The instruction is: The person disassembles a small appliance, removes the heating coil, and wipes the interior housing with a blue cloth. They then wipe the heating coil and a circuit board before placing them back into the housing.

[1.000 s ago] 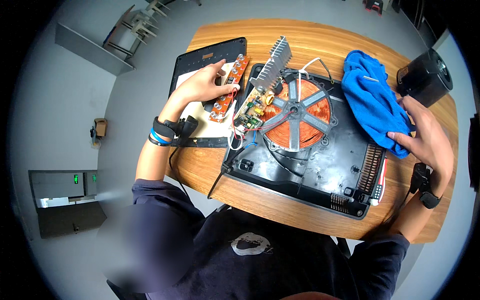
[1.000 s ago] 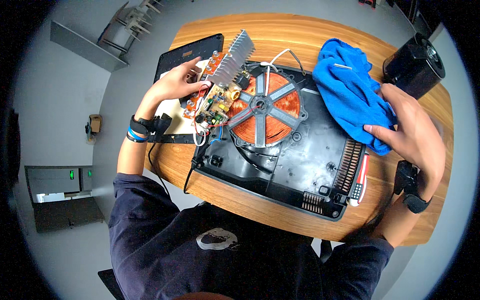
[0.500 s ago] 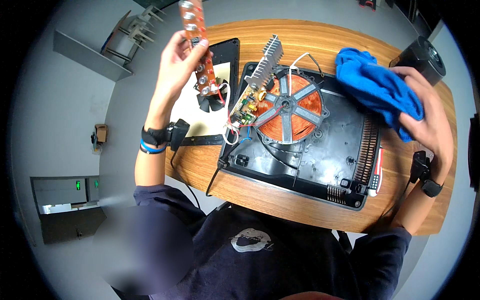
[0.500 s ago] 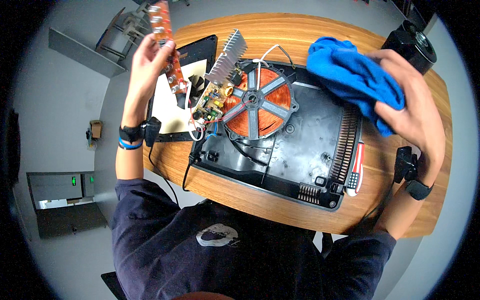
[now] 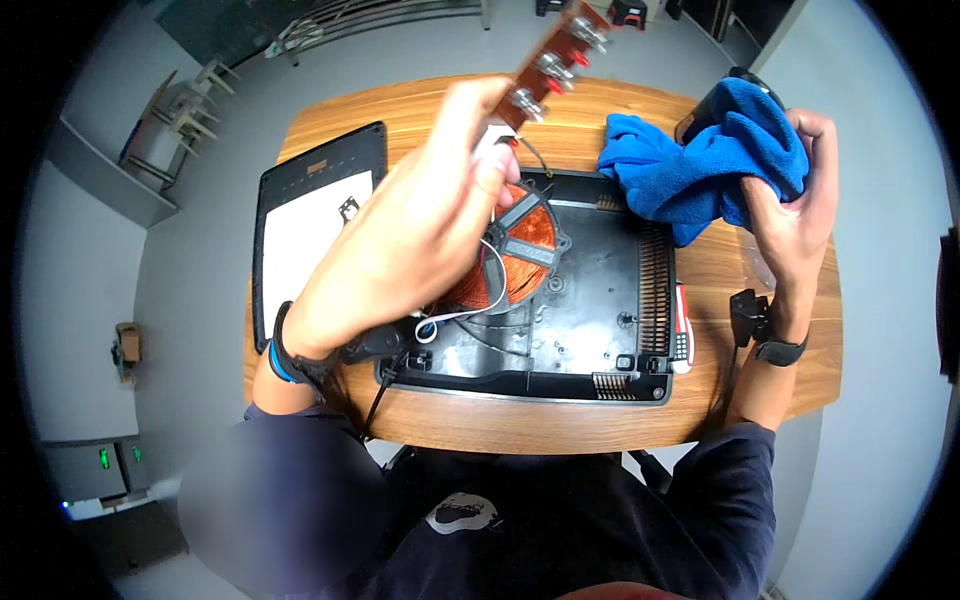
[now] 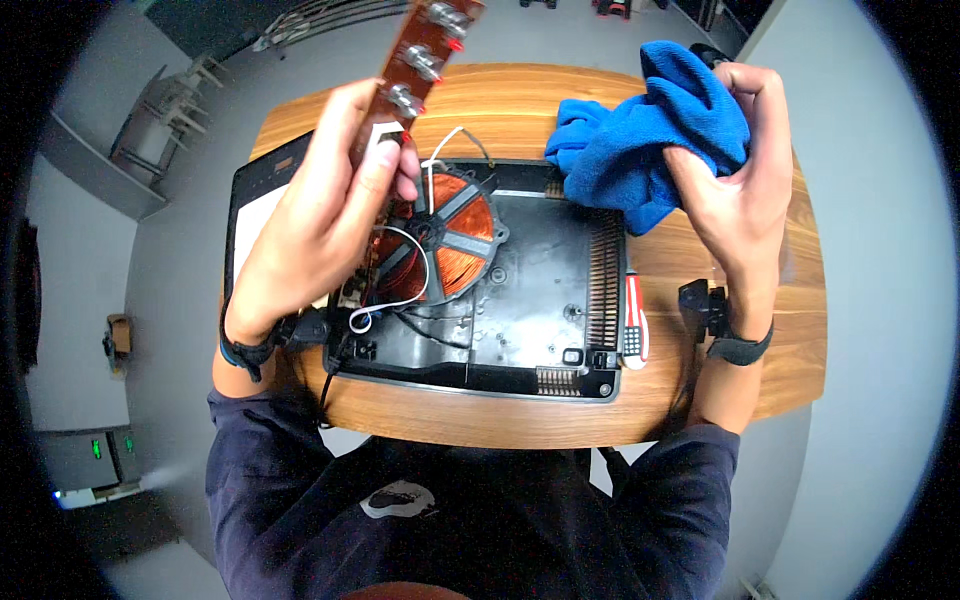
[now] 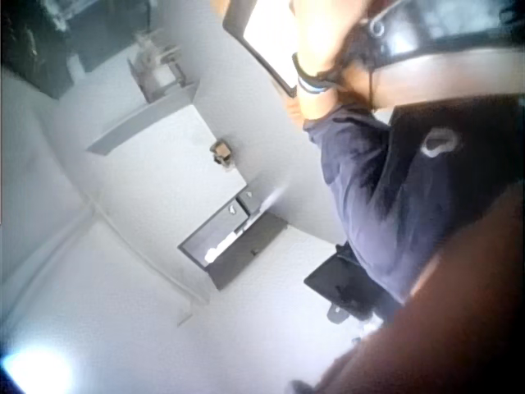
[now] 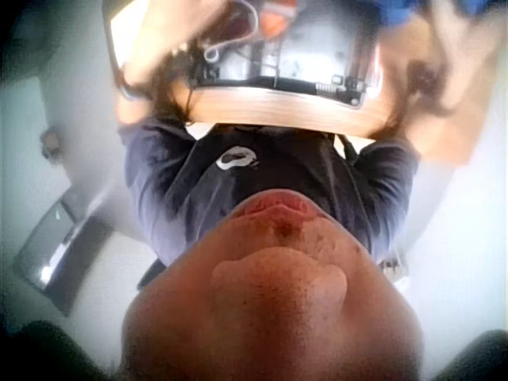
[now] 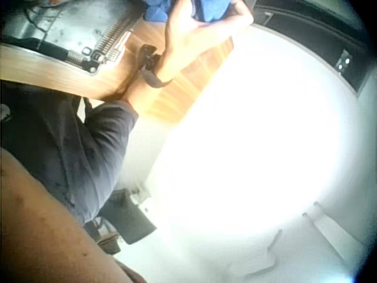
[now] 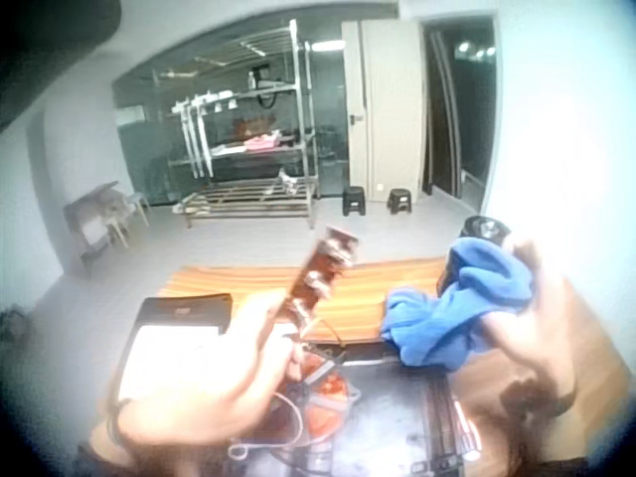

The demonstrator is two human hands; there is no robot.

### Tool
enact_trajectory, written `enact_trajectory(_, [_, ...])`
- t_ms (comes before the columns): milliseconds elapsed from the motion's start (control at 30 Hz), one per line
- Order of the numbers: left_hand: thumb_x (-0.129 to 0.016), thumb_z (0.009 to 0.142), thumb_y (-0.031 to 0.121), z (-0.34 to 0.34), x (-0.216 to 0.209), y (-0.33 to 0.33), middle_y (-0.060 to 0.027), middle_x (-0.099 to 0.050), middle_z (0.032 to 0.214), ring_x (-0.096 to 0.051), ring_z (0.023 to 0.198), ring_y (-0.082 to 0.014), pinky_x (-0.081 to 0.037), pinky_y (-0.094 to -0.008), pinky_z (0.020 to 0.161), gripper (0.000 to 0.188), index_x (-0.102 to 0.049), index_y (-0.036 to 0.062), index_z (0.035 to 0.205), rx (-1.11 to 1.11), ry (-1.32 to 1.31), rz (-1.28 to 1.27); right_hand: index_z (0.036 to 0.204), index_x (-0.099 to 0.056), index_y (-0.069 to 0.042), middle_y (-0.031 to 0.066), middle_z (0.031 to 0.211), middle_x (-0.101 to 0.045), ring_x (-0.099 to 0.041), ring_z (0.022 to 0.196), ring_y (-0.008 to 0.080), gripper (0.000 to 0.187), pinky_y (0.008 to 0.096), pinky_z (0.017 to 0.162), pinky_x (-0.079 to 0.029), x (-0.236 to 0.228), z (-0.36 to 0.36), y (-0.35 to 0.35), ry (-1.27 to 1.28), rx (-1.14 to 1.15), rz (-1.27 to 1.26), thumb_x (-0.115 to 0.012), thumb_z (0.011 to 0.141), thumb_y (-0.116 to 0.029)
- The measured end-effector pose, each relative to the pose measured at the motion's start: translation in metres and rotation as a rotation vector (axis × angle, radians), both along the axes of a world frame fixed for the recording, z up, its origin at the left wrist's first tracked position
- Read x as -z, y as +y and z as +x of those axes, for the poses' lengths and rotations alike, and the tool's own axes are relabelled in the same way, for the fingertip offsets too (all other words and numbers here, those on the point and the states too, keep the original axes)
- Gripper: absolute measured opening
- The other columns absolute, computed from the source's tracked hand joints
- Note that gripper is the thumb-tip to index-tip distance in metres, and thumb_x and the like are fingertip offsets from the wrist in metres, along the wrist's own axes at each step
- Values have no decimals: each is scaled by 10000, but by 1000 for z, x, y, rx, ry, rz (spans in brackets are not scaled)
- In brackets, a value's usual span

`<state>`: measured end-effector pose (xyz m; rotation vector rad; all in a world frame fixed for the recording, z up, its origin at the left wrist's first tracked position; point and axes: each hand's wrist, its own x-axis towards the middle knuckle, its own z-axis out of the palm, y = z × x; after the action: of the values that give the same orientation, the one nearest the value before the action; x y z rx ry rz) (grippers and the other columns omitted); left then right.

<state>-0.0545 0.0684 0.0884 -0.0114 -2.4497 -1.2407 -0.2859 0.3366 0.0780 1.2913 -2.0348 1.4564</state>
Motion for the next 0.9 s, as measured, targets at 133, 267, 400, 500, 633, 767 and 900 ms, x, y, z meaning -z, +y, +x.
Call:
enact_trajectory(133, [-489, 1216, 129, 1, -3, 8, -95, -631, 1141, -645, 1057, -184, -541, -339, 1012, 445, -462, -7, 1638, 93, -6, -108, 1260, -681, -27, 120, 1248, -690, -687, 1193, 246, 469, 386, 1090, -541, -12, 7, 7, 354, 116, 35, -760, 811, 83])
enact_trajectory(267, [-503, 1167, 61, -2, -2, 7, -129, -600, 1164, -611, 1082, -220, -484, -317, 1076, 541, -452, 1, 1702, 135, -86, -46, 1188, -859, -88, 178, 1273, -746, -737, 1183, 342, 473, 430, 1066, -577, -26, 35, -9, 544, 166, 19, -745, 764, 89])
enact_trajectory(400, [-501, 1063, -69, -5, 10, 2, -120, -555, 1171, -551, 1072, -232, -430, -296, 1089, 714, -381, 31, 1759, 158, -148, 114, 1176, -891, -114, 187, 1287, -771, -765, 1121, 327, 488, 412, 969, -618, -20, 43, -25, 555, 105, 29, -731, 766, 97])
enact_trajectory(500, [-472, 1009, -124, -4, 13, -6, -130, -497, 1169, -492, 1022, -250, -424, -312, 1034, 789, -353, 43, 1771, 209, -163, 85, 1148, -860, -76, 188, 1205, -774, -776, 1057, 326, 429, 391, 927, -620, -13, 39, -32, 535, 199, 89, -726, 783, 105])
enact_trajectory(633, [-580, 1022, -79, -2, 12, -10, -193, -548, 1282, -570, 1105, -327, -470, -353, 1044, 768, -390, 48, 1755, 211, -194, -47, 1171, -809, -32, 188, 1134, -758, -765, 1068, 362, 432, 407, 943, -611, -5, 22, -31, 454, 288, 204, -714, 760, 60])
enact_trajectory(767, [-748, 995, 24, -2, 9, -9, -204, -620, 1318, -664, 1119, -401, -542, -421, 999, 754, -483, 43, 1700, 154, -303, -179, 1253, -781, -29, 191, 1230, -732, -753, 1131, 373, 524, 426, 992, -601, 0, 15, -26, 364, 201, 284, -766, 730, -46])
enact_trajectory(900, [-853, 923, 92, -5, 12, -3, -177, -645, 1235, -685, 1048, -432, -569, -469, 907, 807, -532, 62, 1664, 83, -244, -275, 1299, -781, -34, 187, 1300, -723, -746, 1160, 373, 607, 448, 992, -606, 6, 35, -34, 391, -18, 298, -835, 709, -162])
